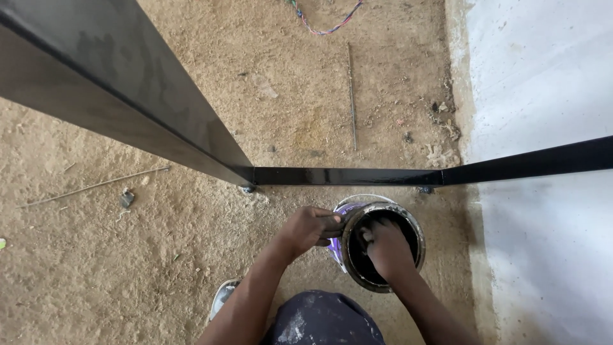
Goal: The person paints a black metal frame using a white cloth dipped in a bucket of black paint. They repeatedly dip the cloth into the paint and apply it to the vertical and horizontal bars of the frame.
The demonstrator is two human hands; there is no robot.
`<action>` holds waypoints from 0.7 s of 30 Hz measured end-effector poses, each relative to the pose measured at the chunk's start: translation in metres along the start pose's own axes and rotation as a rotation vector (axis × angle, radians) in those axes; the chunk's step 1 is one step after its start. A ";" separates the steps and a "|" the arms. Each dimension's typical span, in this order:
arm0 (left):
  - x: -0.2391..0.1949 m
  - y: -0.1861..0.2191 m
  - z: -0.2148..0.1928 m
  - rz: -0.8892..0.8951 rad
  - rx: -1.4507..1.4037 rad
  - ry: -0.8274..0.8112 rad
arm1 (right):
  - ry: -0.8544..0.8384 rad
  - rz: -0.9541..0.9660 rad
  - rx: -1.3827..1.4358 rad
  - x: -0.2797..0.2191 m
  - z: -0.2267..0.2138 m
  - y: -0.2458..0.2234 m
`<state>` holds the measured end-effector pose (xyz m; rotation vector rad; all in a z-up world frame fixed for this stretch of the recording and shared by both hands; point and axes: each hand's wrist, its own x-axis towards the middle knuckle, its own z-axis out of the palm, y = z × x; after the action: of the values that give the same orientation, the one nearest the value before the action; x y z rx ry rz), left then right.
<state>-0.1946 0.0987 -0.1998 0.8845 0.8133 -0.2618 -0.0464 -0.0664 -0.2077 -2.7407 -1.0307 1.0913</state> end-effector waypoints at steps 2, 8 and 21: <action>0.003 -0.004 -0.001 -0.001 0.000 -0.003 | -0.003 0.025 0.002 0.005 0.007 0.006; 0.001 -0.004 -0.001 0.006 0.001 -0.010 | -0.016 0.082 0.048 0.006 0.016 0.011; -0.003 -0.001 -0.002 0.012 -0.003 -0.027 | -0.135 0.484 1.049 -0.018 -0.018 0.014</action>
<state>-0.1988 0.0992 -0.1989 0.8809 0.7827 -0.2611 -0.0369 -0.0838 -0.1863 -2.0341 0.2536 1.3347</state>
